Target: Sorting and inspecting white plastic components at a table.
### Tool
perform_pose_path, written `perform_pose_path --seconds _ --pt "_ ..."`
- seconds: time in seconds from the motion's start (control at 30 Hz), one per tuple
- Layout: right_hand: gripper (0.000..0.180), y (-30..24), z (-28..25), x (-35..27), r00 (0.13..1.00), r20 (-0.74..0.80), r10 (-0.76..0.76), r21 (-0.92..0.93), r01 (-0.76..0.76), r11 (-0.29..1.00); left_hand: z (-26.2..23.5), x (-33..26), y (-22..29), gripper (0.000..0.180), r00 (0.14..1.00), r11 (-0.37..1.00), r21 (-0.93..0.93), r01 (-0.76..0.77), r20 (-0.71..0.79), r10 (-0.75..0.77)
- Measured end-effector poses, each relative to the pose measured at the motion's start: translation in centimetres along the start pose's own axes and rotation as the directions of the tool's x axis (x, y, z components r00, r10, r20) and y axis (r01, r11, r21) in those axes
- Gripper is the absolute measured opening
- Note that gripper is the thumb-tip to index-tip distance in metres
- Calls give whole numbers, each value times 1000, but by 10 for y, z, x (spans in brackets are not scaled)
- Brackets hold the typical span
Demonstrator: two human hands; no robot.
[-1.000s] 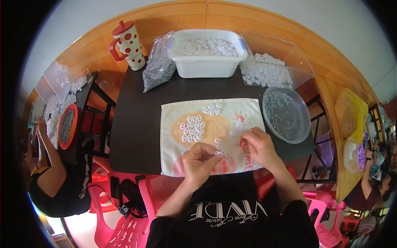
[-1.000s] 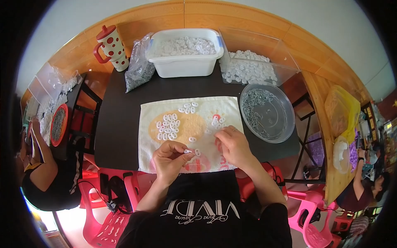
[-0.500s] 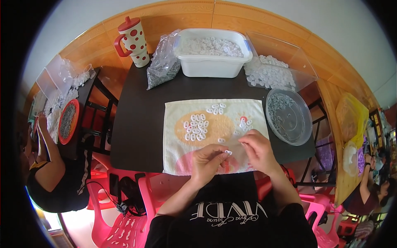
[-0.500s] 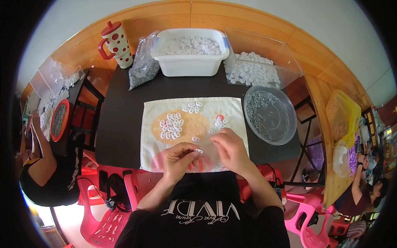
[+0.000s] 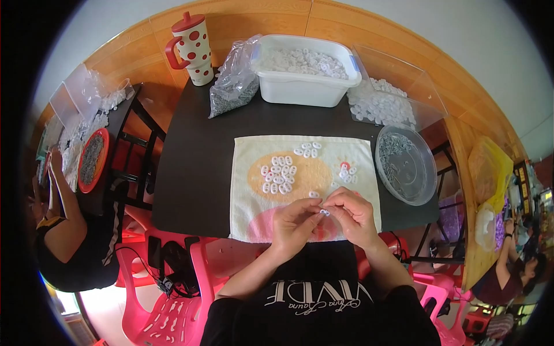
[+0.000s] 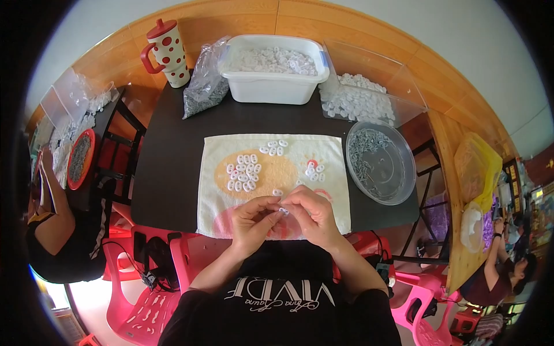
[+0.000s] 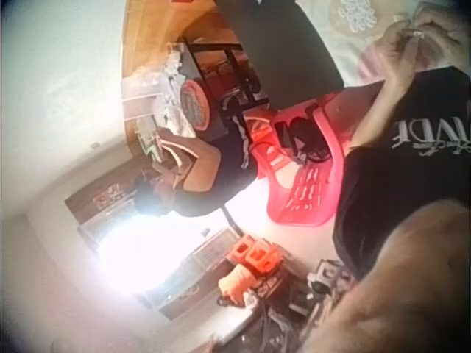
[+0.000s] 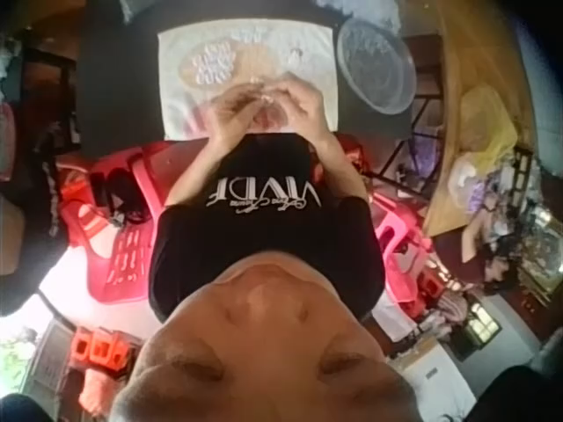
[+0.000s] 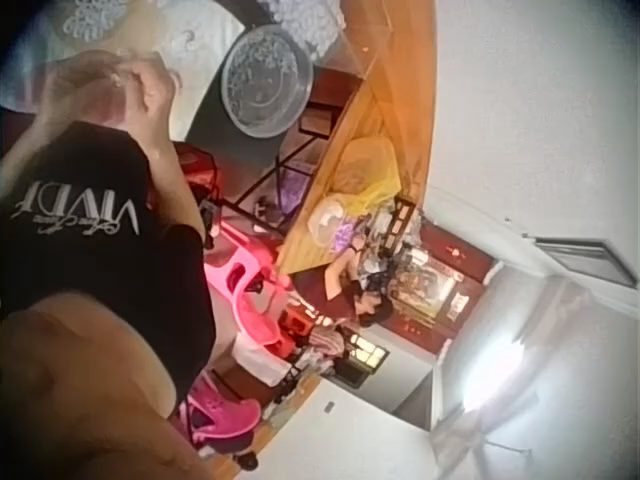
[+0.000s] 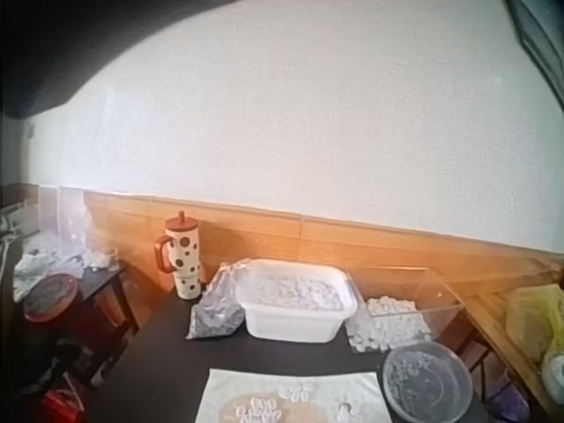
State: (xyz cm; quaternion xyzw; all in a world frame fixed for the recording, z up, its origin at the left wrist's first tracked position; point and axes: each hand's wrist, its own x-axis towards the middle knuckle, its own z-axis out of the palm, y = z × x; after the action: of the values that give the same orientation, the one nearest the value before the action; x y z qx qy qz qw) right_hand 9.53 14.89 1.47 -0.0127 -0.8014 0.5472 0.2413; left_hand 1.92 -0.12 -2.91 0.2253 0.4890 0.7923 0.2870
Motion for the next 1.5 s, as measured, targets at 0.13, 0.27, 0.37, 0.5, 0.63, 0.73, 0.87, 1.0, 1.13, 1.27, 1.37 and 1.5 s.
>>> perform_pose_path --seconds 0.13,0.27,0.37,0.5,0.63,0.73,0.87,1.0,1.13,1.27,1.37,1.5 --pt "8 -4 1 2 1000 14 -19 -47 19 999 -1 0 1 33 1000 1000 -15 12 -2 -12" --pt "7 -9 2 5 997 40 -59 -115 64 991 -1 0 -1 32 1000 1000 -18 -21 -12 21" --pt "8 -11 4 5 997 34 -68 -142 72 987 1 0 0 32 999 999 -31 -32 -30 31" --pt "10 -12 6 3 998 -21 -56 -127 53 991 0 0 2 31 1000 997 -75 -14 -18 12" --pt "11 -12 5 3 996 -9 -91 -189 88 978 1 -1 4 31 1000 996 -93 -10 -24 7" --pt "12 -10 6 3 993 -35 -115 -200 106 974 1 -1 5 31 1000 995 -100 -5 -29 2" --pt "17 -9 6 7 966 8 -258 -280 250 927 1 -3 4 30 1000 993 -116 0 -17 -2" --pt "21 -7 3 14 936 111 -334 -310 352 883 -1 -4 1 30 999 998 -61 -32 -18 31" --pt "27 -7 0 14 943 126 -309 -302 333 893 -2 -4 -2 31 998 997 -62 -55 -32 53" --pt "24 -13 -5 14 982 79 -172 -202 185 962 -1 -2 -1 31 997 996 -50 -69 -23 68" --pt "24 -19 -8 20 977 61 -204 -204 212 956 2 -3 3 30 999 997 -70 -45 -25 44" --pt "28 -12 -8 22 928 210 -308 -293 360 886 1 -3 3 28 1000 993 -119 -7 -13 5"
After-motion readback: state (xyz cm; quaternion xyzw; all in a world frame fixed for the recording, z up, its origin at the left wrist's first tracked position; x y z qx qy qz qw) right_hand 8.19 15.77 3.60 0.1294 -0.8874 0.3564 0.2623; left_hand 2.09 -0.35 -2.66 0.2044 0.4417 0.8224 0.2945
